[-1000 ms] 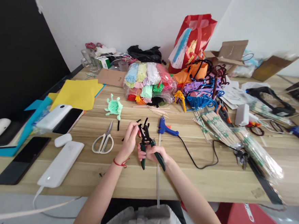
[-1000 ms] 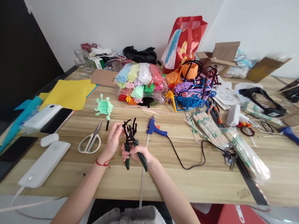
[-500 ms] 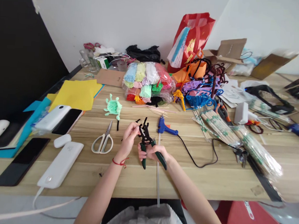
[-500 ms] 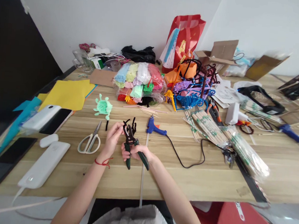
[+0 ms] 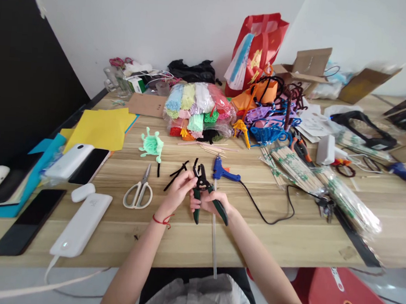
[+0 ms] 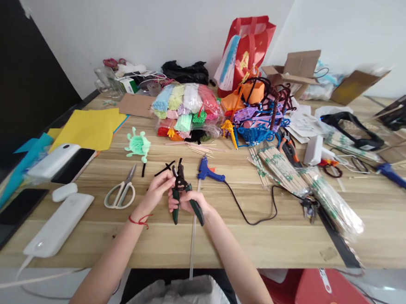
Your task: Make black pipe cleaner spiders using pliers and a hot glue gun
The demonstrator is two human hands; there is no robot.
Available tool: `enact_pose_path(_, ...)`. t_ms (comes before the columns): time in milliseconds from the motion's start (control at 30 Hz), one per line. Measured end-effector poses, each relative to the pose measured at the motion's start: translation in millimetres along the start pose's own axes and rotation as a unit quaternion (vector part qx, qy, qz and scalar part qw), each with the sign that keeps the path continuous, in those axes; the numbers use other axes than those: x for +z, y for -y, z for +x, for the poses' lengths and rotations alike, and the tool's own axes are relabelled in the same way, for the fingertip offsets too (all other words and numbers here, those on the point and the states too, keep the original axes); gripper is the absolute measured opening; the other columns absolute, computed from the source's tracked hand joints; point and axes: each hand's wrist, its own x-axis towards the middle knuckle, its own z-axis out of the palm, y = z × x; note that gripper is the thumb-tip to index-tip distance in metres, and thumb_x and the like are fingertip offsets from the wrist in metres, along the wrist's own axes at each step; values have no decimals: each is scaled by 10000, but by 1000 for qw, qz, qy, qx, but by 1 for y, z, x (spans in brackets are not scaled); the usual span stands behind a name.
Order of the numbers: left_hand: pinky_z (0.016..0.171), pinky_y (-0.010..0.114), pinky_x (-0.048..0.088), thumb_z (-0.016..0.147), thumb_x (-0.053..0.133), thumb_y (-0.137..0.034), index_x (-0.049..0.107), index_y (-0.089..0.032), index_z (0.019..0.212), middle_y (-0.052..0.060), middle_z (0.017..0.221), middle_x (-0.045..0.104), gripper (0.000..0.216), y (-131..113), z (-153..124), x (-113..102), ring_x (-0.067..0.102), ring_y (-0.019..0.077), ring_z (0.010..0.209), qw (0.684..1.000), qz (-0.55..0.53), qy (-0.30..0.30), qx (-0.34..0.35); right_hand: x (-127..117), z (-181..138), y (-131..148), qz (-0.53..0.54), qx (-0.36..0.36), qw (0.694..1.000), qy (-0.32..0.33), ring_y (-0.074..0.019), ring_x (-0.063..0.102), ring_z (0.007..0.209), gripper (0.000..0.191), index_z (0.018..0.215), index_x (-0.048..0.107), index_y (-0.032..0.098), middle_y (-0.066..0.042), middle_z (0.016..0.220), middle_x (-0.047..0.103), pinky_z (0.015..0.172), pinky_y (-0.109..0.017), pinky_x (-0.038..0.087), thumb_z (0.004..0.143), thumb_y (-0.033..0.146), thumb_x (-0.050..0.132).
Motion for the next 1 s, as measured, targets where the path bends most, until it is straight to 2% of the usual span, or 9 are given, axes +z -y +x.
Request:
enact_pose_path(233, 490, 211, 390, 841, 577, -387, 435, -186, 694, -44, 667, 457, 287, 1, 0, -4, 455, 70, 499, 1000, 8, -4, 19, 6, -2, 4, -3, -12, 999, 39, -148, 427, 676, 442, 971, 519, 144, -22, 767, 471, 711, -353, 414, 543, 253, 543)
enact_pose_path(433, 499, 220, 407, 844, 565, -371, 458, -185, 700, -32, 681, 466, 259, 1, 0, -3, 468, 82, 524, 1000, -1, 9, 25, 0, -2, 0, -27, -41, 999, 23, -154, 426, 688, 451, 993, 529, 143, -27, 767, 481, 709, -348, 413, 554, 243, 553)
enact_pose_path(667, 461, 212, 382, 839, 563, -374, 437, -188, 686, -27, 716, 463, 271, -1, -5, -3, 473, 81, 521, 999, 22, -3, 25, 6, -3, 3, -40, -44, 998, 28, -193, 467, 765, 464, 977, 544, 132, -41, 778, 501, 818, -425, 423, 541, 282, 586)
enact_pose_path(800, 472, 218, 383, 862, 533, -382, 437, -189, 679, -24, 724, 455, 282, 1, -5, -4, 472, 77, 514, 997, 54, 0, 49, 6, -4, 2, -29, -30, 998, 42, -181, 462, 735, 420, 961, 550, 138, -28, 756, 486, 799, -422, 430, 570, 286, 588)
enact_pose_path(1000, 481, 228, 366, 879, 494, -377, 422, -193, 666, -30, 679, 442, 291, 7, -3, -5, 464, 86, 502, 995, 83, 12, 47, 6, -4, 0, 6, -19, 998, 59, -165, 446, 669, 368, 934, 557, 118, -19, 709, 465, 743, -410, 433, 618, 306, 557)
